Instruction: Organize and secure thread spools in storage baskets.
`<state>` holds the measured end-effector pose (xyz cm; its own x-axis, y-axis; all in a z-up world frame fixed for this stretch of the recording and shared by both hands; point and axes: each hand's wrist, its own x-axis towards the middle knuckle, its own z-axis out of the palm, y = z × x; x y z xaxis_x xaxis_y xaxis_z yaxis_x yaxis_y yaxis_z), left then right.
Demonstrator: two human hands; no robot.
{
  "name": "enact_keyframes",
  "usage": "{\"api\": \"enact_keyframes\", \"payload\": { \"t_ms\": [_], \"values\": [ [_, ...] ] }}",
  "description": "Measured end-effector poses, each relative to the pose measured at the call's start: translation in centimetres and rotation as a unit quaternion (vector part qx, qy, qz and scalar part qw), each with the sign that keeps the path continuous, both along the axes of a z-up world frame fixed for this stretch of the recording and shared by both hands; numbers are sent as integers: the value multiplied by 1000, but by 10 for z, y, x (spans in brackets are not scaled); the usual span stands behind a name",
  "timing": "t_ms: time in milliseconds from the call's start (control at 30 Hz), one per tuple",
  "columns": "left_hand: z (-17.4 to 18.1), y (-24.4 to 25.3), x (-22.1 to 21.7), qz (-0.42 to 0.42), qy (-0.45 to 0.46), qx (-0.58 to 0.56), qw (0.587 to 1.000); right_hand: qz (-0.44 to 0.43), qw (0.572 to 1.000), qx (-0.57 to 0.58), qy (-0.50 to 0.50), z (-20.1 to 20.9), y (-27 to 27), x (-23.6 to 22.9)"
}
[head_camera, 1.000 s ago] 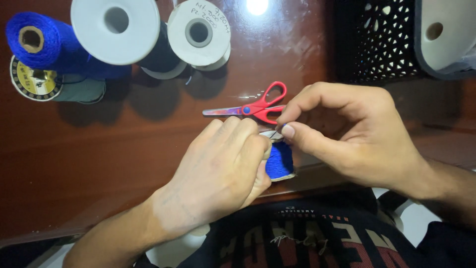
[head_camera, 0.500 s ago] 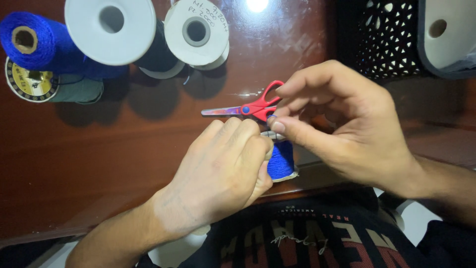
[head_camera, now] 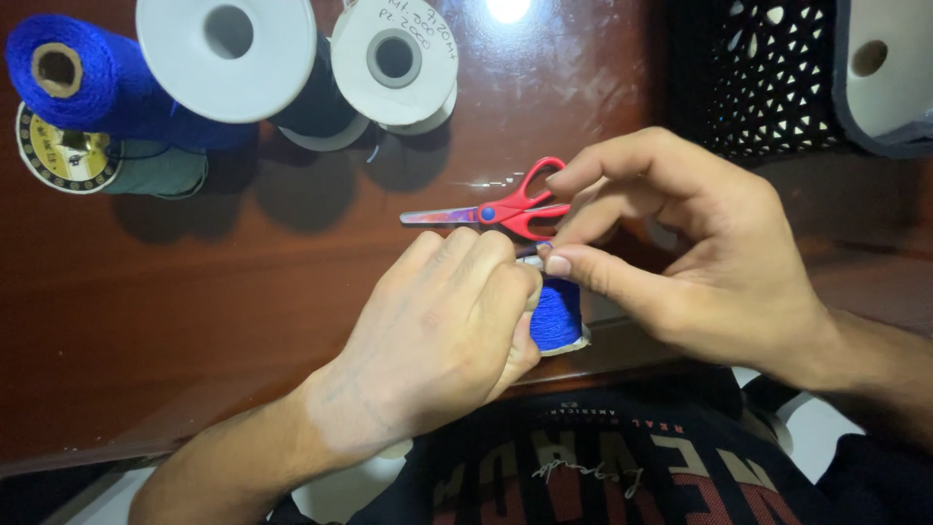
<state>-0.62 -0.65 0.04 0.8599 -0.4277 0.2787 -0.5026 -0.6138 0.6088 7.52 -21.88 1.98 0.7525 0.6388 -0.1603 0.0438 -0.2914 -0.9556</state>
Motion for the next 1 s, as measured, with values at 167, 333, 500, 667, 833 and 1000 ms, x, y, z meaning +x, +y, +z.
{"api": "enact_keyframes", "payload": {
  "t_ms": [167,333,500,667,833,1000],
  "values": [
    [0,-1,0,-2,11,4,1000,4,1000,2,18,3,-1,2],
    [0,-2,0,-4,5,-1,1000,-18,998,2,67,3,2,3],
    [0,-1,0,-5,3,-5,1000,-24,998,33,44,1,1,3],
    [0,-1,0,0,-1,-3,1000,-26,998,39,51,3,6,3],
    [0,0,0,-3,7,0,1000,-13,997,21,76,1,2,3],
    [0,-1,-1,-1,8,0,1000,-10,998,10,55,6,5,7]
  ]
}}
